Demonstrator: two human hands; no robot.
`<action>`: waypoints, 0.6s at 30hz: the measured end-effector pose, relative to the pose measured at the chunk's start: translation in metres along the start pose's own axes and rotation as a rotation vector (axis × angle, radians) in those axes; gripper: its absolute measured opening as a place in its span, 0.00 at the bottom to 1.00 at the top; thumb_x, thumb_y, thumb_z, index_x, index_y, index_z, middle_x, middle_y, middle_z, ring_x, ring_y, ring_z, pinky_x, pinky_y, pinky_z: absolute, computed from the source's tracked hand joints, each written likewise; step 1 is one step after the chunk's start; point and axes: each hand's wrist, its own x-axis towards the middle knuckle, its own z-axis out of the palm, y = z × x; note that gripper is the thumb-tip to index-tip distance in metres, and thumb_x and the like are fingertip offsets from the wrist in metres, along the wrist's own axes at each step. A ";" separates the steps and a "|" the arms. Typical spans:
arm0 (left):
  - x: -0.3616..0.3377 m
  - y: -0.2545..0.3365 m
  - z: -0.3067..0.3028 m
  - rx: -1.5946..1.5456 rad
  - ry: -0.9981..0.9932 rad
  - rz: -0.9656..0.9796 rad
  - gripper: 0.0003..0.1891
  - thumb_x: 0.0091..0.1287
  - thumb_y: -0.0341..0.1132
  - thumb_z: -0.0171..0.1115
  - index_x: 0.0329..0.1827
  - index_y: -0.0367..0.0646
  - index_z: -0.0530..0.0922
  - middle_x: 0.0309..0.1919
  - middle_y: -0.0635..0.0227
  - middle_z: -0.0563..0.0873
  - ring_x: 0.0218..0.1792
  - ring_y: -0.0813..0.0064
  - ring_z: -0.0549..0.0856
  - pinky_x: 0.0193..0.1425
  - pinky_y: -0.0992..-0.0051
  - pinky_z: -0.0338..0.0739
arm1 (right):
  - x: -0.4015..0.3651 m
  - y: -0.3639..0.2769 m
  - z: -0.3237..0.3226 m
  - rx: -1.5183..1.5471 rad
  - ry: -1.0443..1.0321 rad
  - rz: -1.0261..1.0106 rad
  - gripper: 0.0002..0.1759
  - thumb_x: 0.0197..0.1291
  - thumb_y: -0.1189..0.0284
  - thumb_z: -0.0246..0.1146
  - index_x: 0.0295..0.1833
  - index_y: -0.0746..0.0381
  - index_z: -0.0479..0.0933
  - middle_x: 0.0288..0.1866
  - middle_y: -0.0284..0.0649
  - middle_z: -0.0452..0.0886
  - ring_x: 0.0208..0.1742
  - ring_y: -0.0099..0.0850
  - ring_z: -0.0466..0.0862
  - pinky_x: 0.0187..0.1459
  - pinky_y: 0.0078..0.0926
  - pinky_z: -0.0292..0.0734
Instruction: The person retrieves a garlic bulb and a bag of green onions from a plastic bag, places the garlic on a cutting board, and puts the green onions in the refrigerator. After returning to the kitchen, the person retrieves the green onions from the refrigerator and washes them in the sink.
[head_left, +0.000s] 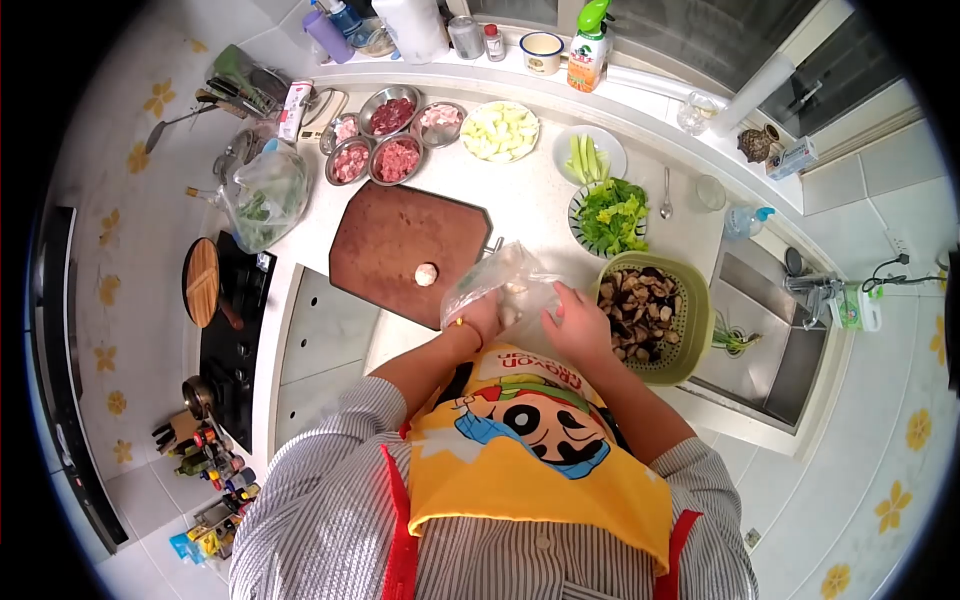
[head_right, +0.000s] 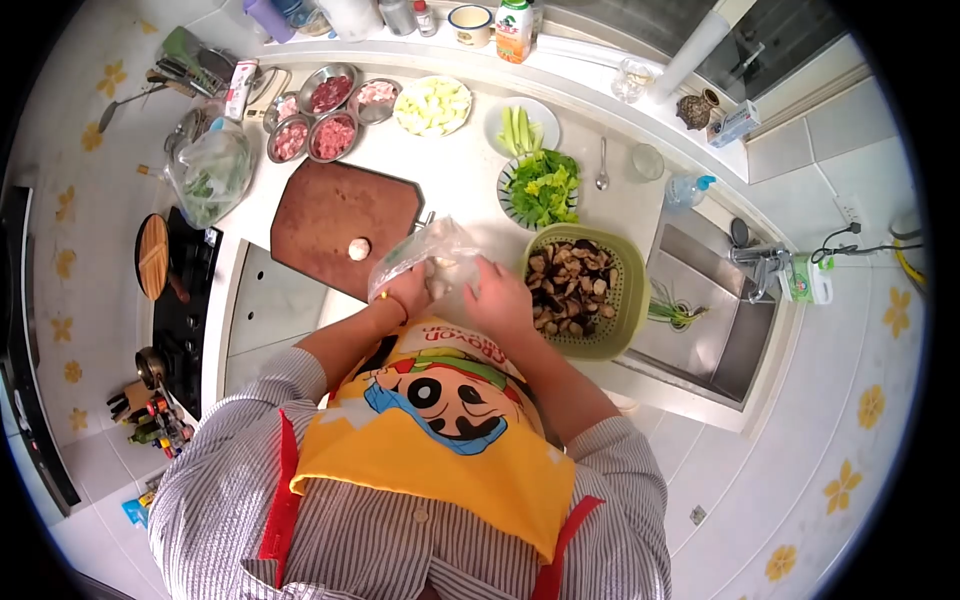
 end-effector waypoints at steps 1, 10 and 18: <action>-0.002 -0.003 0.006 -0.056 0.042 -0.023 0.22 0.64 0.50 0.66 0.54 0.43 0.83 0.55 0.54 0.86 0.58 0.55 0.84 0.62 0.57 0.77 | -0.003 -0.001 0.001 0.008 -0.021 0.034 0.27 0.62 0.61 0.65 0.64 0.62 0.77 0.40 0.44 0.82 0.39 0.44 0.85 0.42 0.41 0.82; 0.032 -0.036 -0.018 -0.141 0.055 0.019 0.22 0.60 0.47 0.69 0.54 0.46 0.83 0.50 0.55 0.87 0.52 0.50 0.84 0.57 0.57 0.79 | 0.016 -0.026 -0.028 0.009 -0.241 0.134 0.43 0.61 0.61 0.66 0.81 0.57 0.60 0.42 0.47 0.82 0.41 0.46 0.85 0.43 0.44 0.81; 0.046 -0.013 -0.032 -0.201 -0.046 0.064 0.23 0.58 0.42 0.69 0.55 0.42 0.82 0.53 0.51 0.86 0.56 0.50 0.84 0.58 0.58 0.79 | 0.026 -0.017 -0.004 0.067 0.109 -0.134 0.47 0.58 0.64 0.70 0.82 0.58 0.59 0.45 0.44 0.80 0.46 0.41 0.82 0.48 0.38 0.80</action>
